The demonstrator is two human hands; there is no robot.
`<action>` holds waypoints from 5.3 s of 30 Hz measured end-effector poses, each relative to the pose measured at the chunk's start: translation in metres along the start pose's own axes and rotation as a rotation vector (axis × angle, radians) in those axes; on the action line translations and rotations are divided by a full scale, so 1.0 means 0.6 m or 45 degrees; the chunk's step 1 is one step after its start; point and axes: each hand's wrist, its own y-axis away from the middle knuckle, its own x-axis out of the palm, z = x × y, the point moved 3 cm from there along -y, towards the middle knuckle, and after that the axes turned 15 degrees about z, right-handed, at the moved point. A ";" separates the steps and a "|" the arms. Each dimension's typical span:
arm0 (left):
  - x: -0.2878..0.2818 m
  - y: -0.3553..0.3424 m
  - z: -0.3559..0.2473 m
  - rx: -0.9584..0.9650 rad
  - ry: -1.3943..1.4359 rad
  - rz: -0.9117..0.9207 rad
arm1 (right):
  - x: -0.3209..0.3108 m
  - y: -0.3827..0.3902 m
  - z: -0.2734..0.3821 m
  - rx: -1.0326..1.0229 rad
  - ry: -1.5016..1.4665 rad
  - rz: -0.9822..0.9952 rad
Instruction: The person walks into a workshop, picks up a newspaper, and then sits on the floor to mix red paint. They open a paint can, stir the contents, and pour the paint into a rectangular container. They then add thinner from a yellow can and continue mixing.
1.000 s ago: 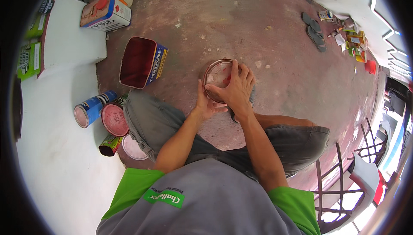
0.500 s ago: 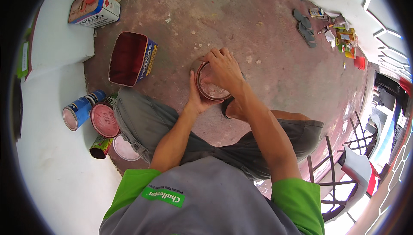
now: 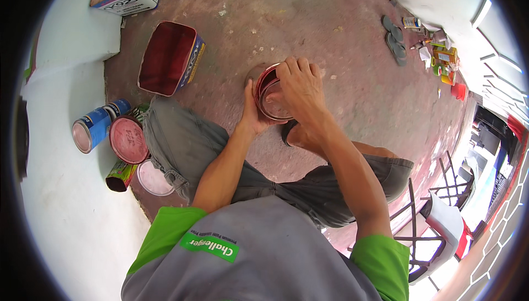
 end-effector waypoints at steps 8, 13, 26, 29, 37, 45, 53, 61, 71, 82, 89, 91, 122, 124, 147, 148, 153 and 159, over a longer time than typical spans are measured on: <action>-0.027 -0.014 0.006 -0.024 0.178 0.196 | -0.069 0.127 -0.014 -0.135 0.000 -0.033; -0.057 -0.028 0.015 -0.048 0.150 0.137 | -0.076 0.188 -0.024 -0.146 -0.058 -0.117; -0.078 0.026 -0.028 0.058 -0.584 -0.941 | -0.077 0.254 -0.020 -0.136 0.003 -0.100; -0.069 0.034 -0.045 0.172 -0.812 -0.986 | -0.080 0.258 -0.020 -0.157 0.009 -0.084; 0.000 0.066 -0.115 -0.004 -1.904 -0.688 | -0.078 0.268 -0.018 -0.162 0.031 -0.062; -0.027 0.042 -0.123 -0.258 -2.028 -0.375 | -0.052 0.288 -0.024 -0.036 -0.127 -0.183; -0.018 0.033 -0.112 -0.342 -2.017 -0.299 | -0.069 0.291 -0.010 -0.004 -0.141 -0.163; 0.027 0.052 -0.122 -0.631 -2.203 -0.173 | -0.164 0.235 -0.011 0.042 -0.037 -0.512; 0.027 0.058 -0.114 -0.517 -2.332 -0.198 | -0.010 -0.187 -0.030 -0.071 0.019 -0.437; -0.025 0.046 -0.098 -0.519 -2.358 -0.182 | 0.142 -0.237 0.088 -0.051 -0.058 -0.073; -0.025 0.024 -0.090 -0.496 -2.314 -0.124 | -0.005 -0.027 0.029 -0.015 -0.353 -0.223; 0.063 0.050 -0.114 -0.601 -2.393 -0.207 | -0.056 0.044 0.004 0.036 -0.393 -0.281; 0.372 0.128 -0.006 -1.026 -2.711 -0.345 | -0.104 0.150 -0.128 0.318 -1.346 -0.187; 0.437 0.158 0.029 -1.116 -2.703 -0.322 | -0.070 0.231 -0.122 0.553 -1.450 -0.140; 0.932 -0.314 0.193 -0.758 -2.601 -0.025 | -0.154 1.044 -0.220 1.794 -1.698 -0.663; 0.967 -0.343 0.249 -0.784 -2.563 -0.064 | -0.122 1.053 -0.220 1.847 -1.751 -0.678; 1.038 -0.431 0.339 -0.837 -2.759 0.040 | -0.086 1.083 -0.281 1.746 -2.156 -0.230; 0.939 -0.559 0.240 -0.672 -3.306 0.435 | -0.068 1.084 -0.500 1.554 -2.213 -0.142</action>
